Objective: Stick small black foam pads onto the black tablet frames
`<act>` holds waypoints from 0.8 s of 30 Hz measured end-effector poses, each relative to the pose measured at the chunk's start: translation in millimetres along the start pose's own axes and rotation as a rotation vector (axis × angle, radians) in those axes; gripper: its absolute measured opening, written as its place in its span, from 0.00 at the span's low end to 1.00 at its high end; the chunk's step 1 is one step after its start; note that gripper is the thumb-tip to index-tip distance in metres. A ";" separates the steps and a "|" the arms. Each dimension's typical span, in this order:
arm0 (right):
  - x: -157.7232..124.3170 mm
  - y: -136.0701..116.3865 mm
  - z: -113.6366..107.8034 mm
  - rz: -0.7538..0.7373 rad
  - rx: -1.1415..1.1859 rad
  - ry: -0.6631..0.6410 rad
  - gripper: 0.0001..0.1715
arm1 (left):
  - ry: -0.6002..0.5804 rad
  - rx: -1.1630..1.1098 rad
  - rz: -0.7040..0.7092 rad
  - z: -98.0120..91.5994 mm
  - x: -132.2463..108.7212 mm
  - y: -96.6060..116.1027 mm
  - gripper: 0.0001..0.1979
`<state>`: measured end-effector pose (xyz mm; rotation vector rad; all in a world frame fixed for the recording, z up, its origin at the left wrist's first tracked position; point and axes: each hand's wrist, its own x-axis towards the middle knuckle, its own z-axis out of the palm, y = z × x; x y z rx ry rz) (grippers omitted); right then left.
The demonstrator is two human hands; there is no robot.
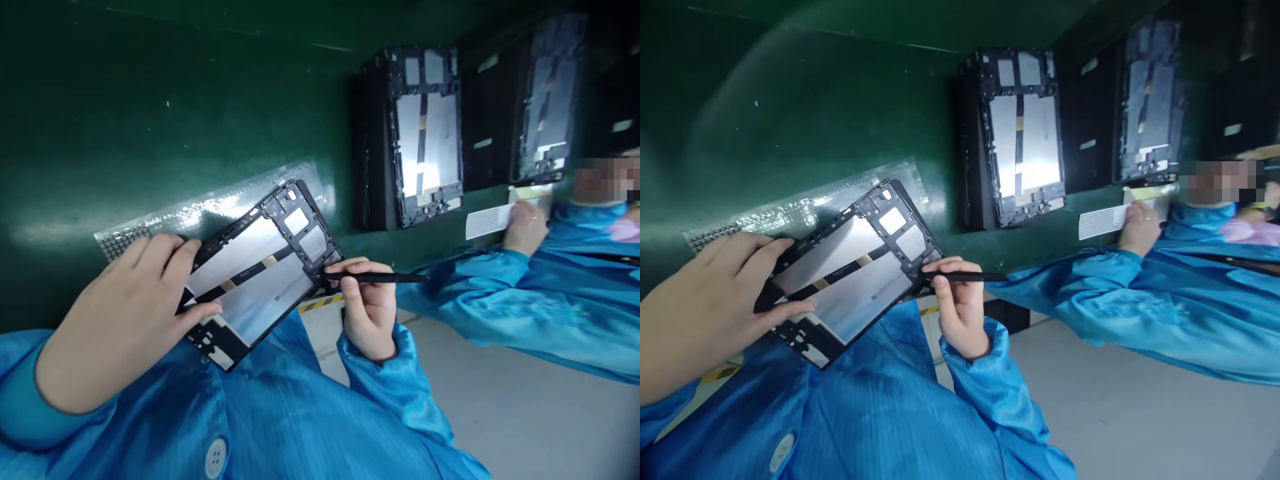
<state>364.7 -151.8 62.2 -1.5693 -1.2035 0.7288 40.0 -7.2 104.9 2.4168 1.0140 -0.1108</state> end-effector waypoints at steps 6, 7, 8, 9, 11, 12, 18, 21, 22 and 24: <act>-2.3 4.7 3.4 -0.048 0.004 0.024 0.07 | 0.023 -0.042 -0.081 4.3 -1.4 -6.1 0.47; -2.9 5.5 4.4 -0.054 0.004 0.029 0.07 | 0.022 -0.039 -0.080 4.7 -1.9 -6.4 0.47; -3.2 6.1 5.5 -0.058 0.011 0.033 0.07 | 0.022 -0.037 -0.077 4.9 -2.4 -6.7 0.47; -3.4 6.6 6.5 -0.058 0.022 0.034 0.07 | 0.021 -0.035 -0.072 5.2 -2.8 -6.9 0.47; -3.0 7.3 8.0 -0.067 0.041 0.031 0.09 | 0.015 -0.032 -0.061 6.0 -3.4 -7.7 0.47; -2.4 7.4 8.4 -0.077 0.041 0.025 0.10 | 0.010 -0.030 -0.058 6.8 -3.6 -8.4 0.48; -0.5 7.2 0.5 -0.236 -0.106 0.045 0.10 | 0.083 -0.035 -0.022 12.2 -1.4 -17.4 0.51; -16.3 4.5 -3.5 -0.173 -0.105 0.272 0.07 | 0.127 -0.049 0.033 14.1 2.3 -16.2 0.48; -26.4 2.5 -2.0 -0.096 -0.103 0.230 0.11 | 0.152 -0.051 0.053 15.6 3.2 -12.6 0.45; -53.1 -3.3 6.7 0.063 -0.106 -0.048 0.10 | 0.217 -0.042 0.083 20.4 3.2 -0.1 0.41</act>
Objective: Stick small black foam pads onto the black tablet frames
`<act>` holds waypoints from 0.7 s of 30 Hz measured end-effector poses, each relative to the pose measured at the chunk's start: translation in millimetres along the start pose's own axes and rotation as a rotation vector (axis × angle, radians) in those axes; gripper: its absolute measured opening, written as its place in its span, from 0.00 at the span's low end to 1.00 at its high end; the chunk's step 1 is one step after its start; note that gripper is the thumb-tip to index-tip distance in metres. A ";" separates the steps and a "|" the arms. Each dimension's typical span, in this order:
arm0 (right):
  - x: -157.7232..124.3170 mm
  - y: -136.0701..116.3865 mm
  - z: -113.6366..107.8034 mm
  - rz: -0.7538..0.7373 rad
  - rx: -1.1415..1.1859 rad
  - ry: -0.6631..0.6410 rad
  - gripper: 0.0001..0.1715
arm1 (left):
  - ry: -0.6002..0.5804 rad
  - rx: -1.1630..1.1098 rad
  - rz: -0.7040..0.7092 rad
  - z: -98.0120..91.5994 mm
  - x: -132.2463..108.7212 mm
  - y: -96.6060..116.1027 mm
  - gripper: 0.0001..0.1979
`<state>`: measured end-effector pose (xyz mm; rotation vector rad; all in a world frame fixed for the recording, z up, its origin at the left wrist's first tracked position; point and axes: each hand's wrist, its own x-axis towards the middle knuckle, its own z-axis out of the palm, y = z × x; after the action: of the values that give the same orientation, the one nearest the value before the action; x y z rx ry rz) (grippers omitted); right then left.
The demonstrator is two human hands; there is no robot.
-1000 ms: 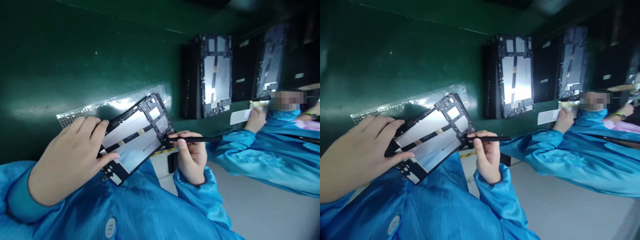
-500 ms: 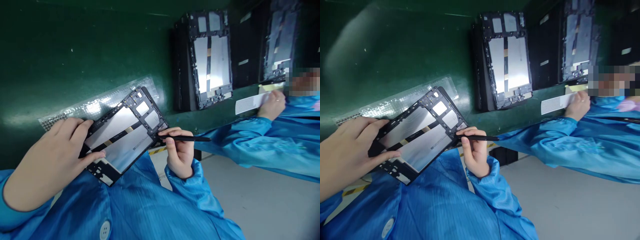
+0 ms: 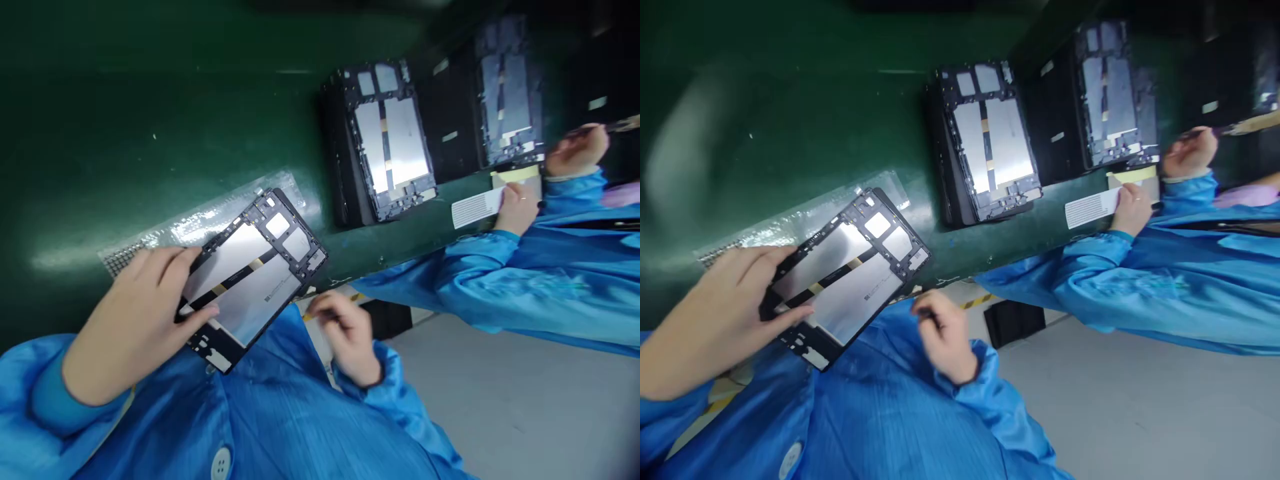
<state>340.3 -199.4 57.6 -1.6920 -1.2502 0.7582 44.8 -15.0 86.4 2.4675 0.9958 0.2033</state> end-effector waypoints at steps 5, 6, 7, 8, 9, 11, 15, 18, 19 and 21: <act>-57.2 -12.8 31.8 0.212 0.095 -0.083 0.45 | 0.103 -0.055 0.025 6.8 -8.2 36.6 0.31; -55.0 -15.7 34.1 0.241 0.135 0.001 0.45 | 0.137 -0.125 0.019 4.6 -9.9 37.4 0.30; -45.2 -19.9 35.0 0.253 0.185 0.067 0.42 | 0.195 -0.214 0.020 1.5 -11.0 34.3 0.28; -27.3 -25.9 35.2 0.255 0.247 0.104 0.39 | 0.296 -0.302 0.028 -1.9 -11.4 27.2 0.25; -1.6 -34.0 36.1 0.244 0.317 0.119 0.37 | 0.434 -0.372 0.045 -5.1 -10.9 16.5 0.22; 70.1 -56.0 46.3 0.199 0.449 0.084 0.36 | 0.778 -0.412 0.087 -9.1 -7.9 -13.1 0.15; 242.1 -114.6 133.0 0.078 0.404 -0.129 0.37 | 1.153 -0.229 0.087 -10.4 -2.3 -73.9 0.07; 337.1 -157.9 237.3 -0.006 0.313 -0.264 0.30 | 1.083 -0.158 0.117 -15.8 -1.1 -90.5 0.08; 359.6 -169.3 268.3 -0.039 0.268 -0.297 0.26 | 1.016 -0.150 0.145 -19.1 -0.3 -89.1 0.08; 397.0 -184.6 312.2 -0.123 0.152 -0.350 0.24 | 0.847 -0.145 0.205 -26.0 2.7 -79.6 0.09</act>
<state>118.9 288.8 99.3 -1.3840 -1.4778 1.0780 -10.3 46.4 71.3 2.3441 0.9643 1.4156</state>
